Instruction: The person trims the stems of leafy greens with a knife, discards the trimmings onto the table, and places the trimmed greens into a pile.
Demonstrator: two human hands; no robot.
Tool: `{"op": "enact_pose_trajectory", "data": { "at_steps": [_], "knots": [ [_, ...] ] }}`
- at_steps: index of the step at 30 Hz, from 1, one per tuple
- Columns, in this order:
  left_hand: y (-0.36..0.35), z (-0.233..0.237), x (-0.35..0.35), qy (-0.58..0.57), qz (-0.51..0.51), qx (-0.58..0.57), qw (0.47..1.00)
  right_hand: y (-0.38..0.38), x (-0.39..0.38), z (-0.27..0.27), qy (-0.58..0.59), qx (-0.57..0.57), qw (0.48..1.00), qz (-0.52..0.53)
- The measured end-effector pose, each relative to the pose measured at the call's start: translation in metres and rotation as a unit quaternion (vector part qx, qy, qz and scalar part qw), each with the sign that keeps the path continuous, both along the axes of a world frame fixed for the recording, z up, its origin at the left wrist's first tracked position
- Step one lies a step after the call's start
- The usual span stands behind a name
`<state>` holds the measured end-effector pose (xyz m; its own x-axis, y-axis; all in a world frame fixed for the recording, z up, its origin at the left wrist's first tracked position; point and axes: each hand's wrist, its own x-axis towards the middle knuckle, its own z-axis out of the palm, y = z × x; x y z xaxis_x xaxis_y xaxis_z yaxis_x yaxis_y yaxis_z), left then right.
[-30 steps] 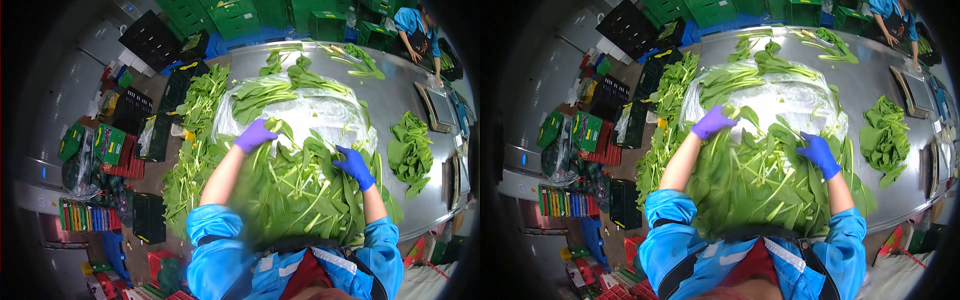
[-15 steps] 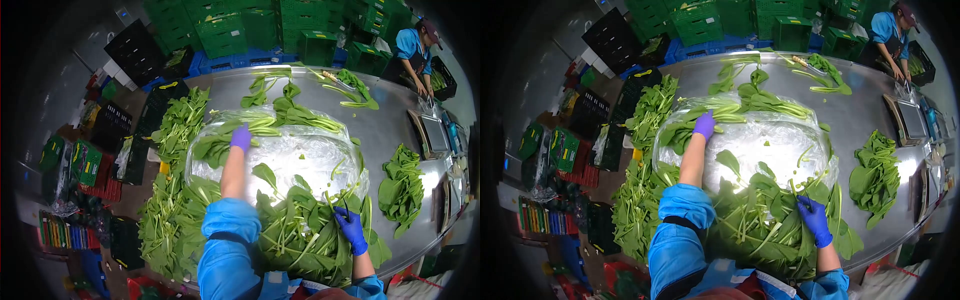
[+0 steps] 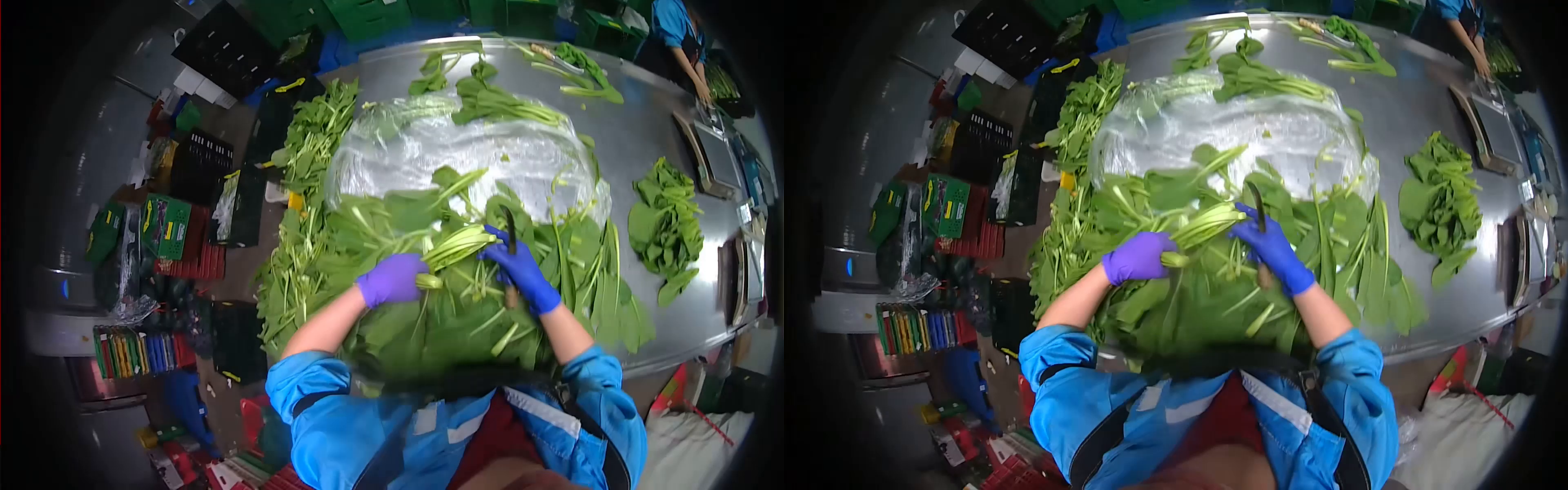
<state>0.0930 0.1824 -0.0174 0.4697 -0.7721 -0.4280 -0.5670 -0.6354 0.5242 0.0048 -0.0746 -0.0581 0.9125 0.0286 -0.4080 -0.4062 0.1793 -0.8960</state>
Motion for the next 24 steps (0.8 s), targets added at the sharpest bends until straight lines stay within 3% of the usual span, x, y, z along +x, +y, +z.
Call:
{"op": "enact_pose_trajectory", "data": {
  "at_steps": [2, 4, 5, 7, 8, 9, 10, 11, 13, 19, 21, 23, 24],
  "knots": [
    [0.014, -0.043, -0.021, -0.022, 0.003, -0.060, 0.998, 0.006, -0.004, -0.036, 0.012, -0.043, 0.999, -0.015],
    [0.009, -0.034, -0.042, -0.088, 0.044, -0.197, 0.976, 0.007, -0.010, -0.033, 0.026, -0.051, 0.998, -0.016],
    [0.001, -0.036, -0.050, -0.088, 0.043, -0.194, 0.976, 0.007, -0.014, -0.026, 0.008, -0.060, 0.998, 0.003],
    [-0.021, -0.038, -0.057, -0.116, -0.012, -0.311, 0.943, 0.014, -0.024, -0.020, -0.013, -0.068, 0.997, 0.022],
    [-0.028, -0.037, -0.065, -0.119, -0.014, -0.312, 0.943, 0.018, -0.026, -0.013, -0.102, -0.101, 0.990, -0.007],
    [-0.034, -0.035, -0.072, -0.080, 0.046, -0.281, 0.955, 0.021, -0.028, -0.005, -0.191, -0.134, 0.972, -0.036],
    [-0.038, -0.033, -0.076, -0.039, 0.104, -0.248, 0.962, 0.014, -0.033, 0.007, -0.194, -0.171, 0.965, -0.034],
    [-0.038, -0.023, -0.074, -0.043, 0.099, -0.249, 0.962, 0.010, -0.037, 0.014, -0.198, -0.173, 0.964, -0.039],
    [-0.037, 0.004, -0.072, 0.030, 0.152, -0.317, 0.936, 0.003, -0.047, 0.021, -0.281, -0.440, 0.852, -0.023],
    [-0.039, 0.030, -0.088, -0.004, 0.067, -0.341, 0.937, 0.018, -0.045, 0.026, -0.327, -0.409, 0.852, -0.010],
    [-0.028, 0.028, -0.086, 0.119, 0.126, -0.373, 0.912, 0.001, -0.040, 0.011, -0.214, -0.524, 0.821, 0.075],
    [-0.022, 0.046, -0.080, 0.130, 0.121, -0.409, 0.895, -0.007, -0.042, 0.009, -0.207, -0.518, 0.824, 0.098],
    [-0.021, 0.055, -0.077, 0.185, 0.128, -0.405, 0.886, -0.003, -0.044, 0.021, -0.226, -0.431, 0.873, 0.037]
  ]
}}
